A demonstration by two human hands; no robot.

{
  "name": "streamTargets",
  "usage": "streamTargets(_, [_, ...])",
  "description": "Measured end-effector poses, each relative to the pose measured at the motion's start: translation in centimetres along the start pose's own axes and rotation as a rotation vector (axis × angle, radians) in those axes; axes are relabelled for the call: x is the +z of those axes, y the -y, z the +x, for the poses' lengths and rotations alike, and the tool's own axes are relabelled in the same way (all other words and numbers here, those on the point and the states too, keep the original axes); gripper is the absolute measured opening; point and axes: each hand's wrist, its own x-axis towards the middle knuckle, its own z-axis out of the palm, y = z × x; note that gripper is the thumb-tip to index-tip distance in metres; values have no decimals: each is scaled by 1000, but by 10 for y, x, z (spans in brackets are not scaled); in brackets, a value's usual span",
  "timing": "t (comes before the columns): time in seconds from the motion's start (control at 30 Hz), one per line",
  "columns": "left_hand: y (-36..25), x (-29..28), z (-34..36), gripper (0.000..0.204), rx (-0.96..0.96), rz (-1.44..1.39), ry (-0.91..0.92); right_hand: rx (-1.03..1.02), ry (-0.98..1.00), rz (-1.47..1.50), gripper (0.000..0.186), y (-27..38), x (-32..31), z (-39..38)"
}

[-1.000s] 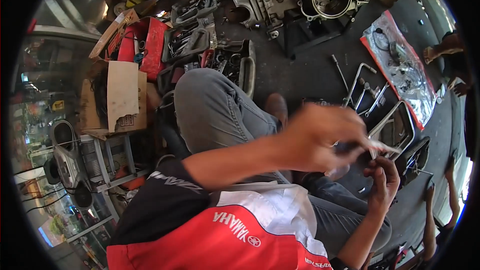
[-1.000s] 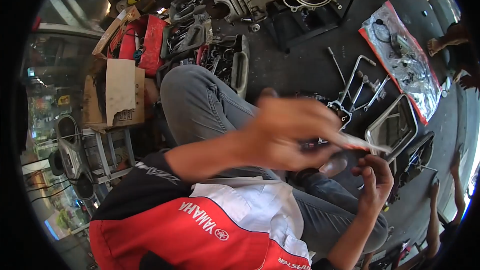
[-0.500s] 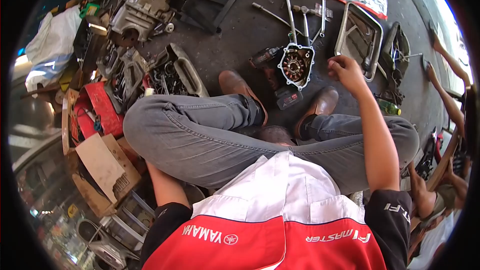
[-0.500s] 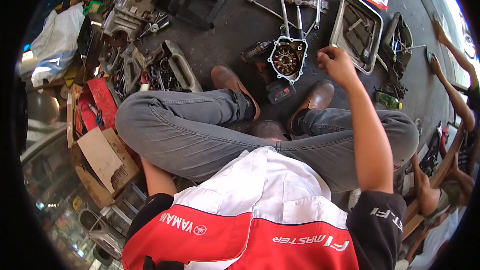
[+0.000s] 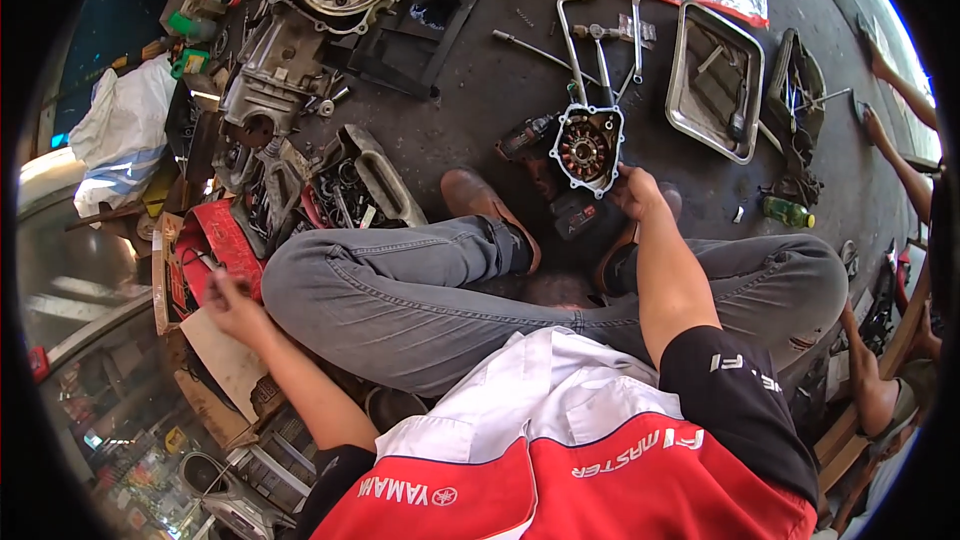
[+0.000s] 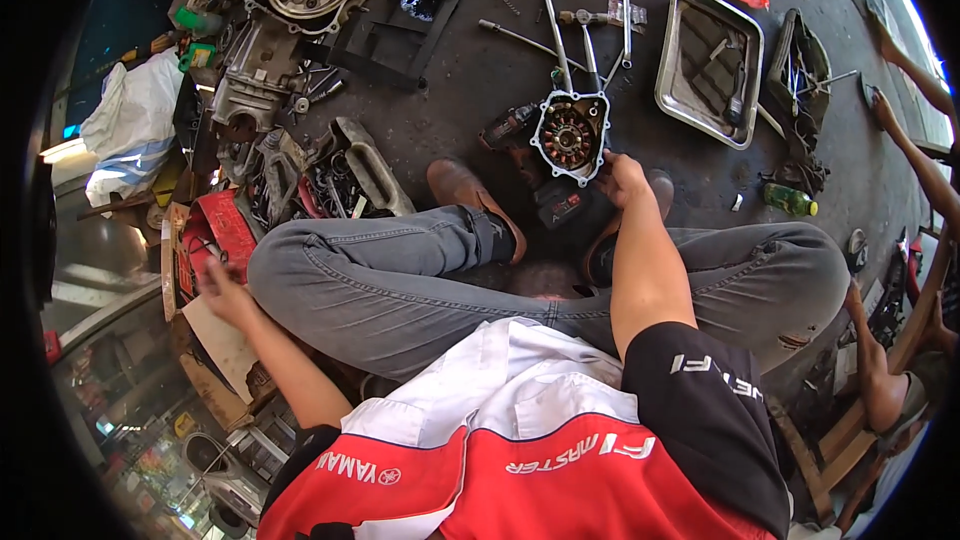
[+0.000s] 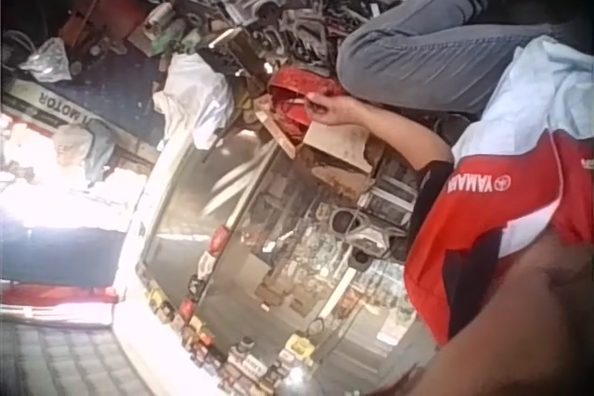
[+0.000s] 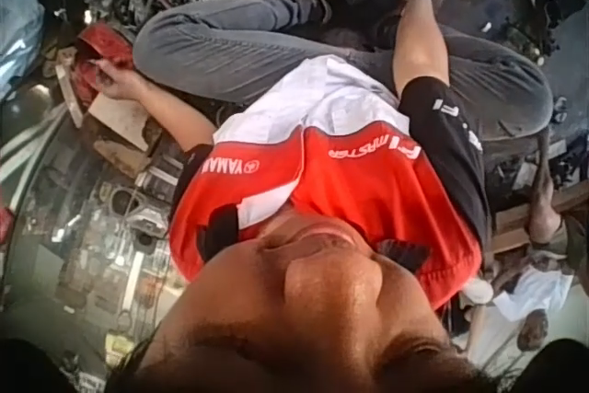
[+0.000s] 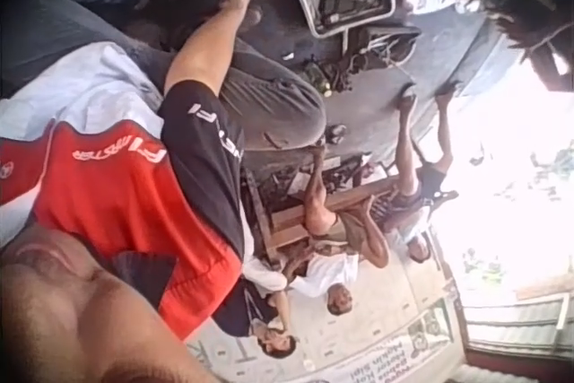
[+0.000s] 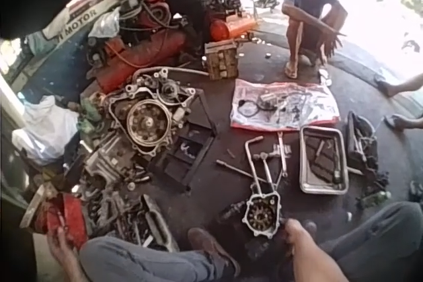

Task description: Applying sealant to a motorcycle engine case and assembling components using an impact driver.

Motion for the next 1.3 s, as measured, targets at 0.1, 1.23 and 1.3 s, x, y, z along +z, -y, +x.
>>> streamTargets(0.1, [-118, 63, -38, 32, 182, -255, 117, 0, 72, 180, 34, -9, 1, 9])
streamTargets(1.23, [-71, 349, -241, 103, -824, -208, 1500, -139, 564, 745, 66, 6, 50, -34])
streamTargets(1.3, [-88, 337, -235, 104, -791, -233, 1463, -168, 701, 751, 66, 22, 66, -57])
